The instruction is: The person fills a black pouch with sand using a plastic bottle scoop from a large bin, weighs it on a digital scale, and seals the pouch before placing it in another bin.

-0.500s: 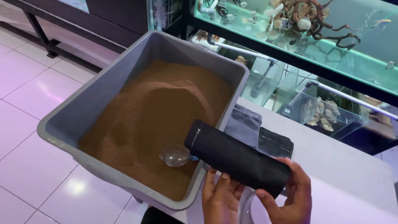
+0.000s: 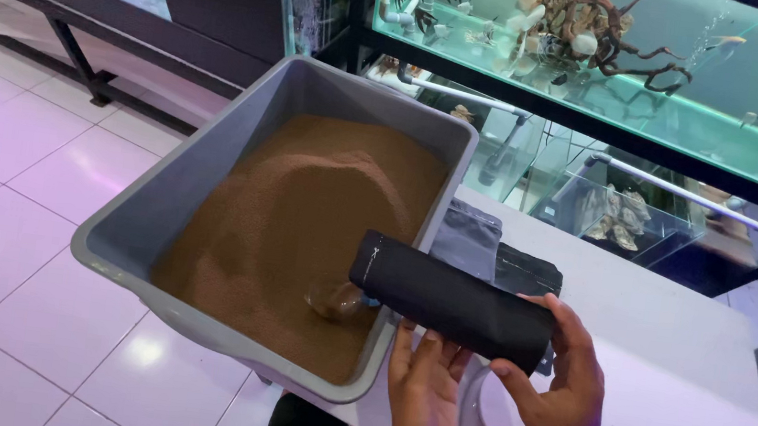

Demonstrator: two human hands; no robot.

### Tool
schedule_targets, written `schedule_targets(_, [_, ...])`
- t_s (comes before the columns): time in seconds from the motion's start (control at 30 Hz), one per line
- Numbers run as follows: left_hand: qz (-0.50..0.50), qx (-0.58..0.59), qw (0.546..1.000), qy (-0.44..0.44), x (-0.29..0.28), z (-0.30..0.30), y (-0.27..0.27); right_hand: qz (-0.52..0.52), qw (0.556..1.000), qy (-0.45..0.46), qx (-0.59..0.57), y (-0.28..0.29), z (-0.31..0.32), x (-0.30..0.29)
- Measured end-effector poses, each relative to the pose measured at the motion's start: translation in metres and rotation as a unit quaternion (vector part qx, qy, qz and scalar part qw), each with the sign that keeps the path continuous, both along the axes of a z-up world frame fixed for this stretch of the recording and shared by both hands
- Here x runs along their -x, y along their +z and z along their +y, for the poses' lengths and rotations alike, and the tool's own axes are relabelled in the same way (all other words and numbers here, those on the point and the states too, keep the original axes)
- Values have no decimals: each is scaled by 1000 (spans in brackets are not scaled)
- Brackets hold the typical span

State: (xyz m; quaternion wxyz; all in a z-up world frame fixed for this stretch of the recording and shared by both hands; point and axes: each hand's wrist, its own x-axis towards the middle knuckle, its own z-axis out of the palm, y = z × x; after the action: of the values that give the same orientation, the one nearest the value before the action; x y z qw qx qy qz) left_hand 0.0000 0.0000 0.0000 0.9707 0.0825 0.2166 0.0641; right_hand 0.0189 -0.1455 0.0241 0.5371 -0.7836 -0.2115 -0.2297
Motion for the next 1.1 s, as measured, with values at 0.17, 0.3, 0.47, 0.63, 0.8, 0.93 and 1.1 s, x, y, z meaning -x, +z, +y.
schedule_targets(0.17, [6, 8, 1000, 9, -3, -3, -6, -16, 999, -13, 26, 6, 2, 1])
schedule_targets(0.3, [-3, 5, 1000, 10, -1, -2, 3, -31, 998, -10, 48, 12, 4, 1])
schedule_targets(0.47, [8, 2, 1000, 7, 0, 0, 5, 4, 999, -18, 28, 7, 3, 3])
schedule_targets(0.63, [3, 0, 1000, 24, -2, -4, -9, 68, 993, -7, -93, -44, -12, -4])
schedule_targets(0.8, [40, -58, 997, 23, 2, -4, -4, 177, 960, 2, -216, -97, -19, 0])
schedule_targets(0.93, [42, -89, 995, 25, -3, -6, -26, 151, 968, 4, -201, -119, -20, 7])
schedule_targets(1.1, [-68, -374, 921, -80, -7, -1, -46, 216, 962, -79, -144, -164, -39, 18])
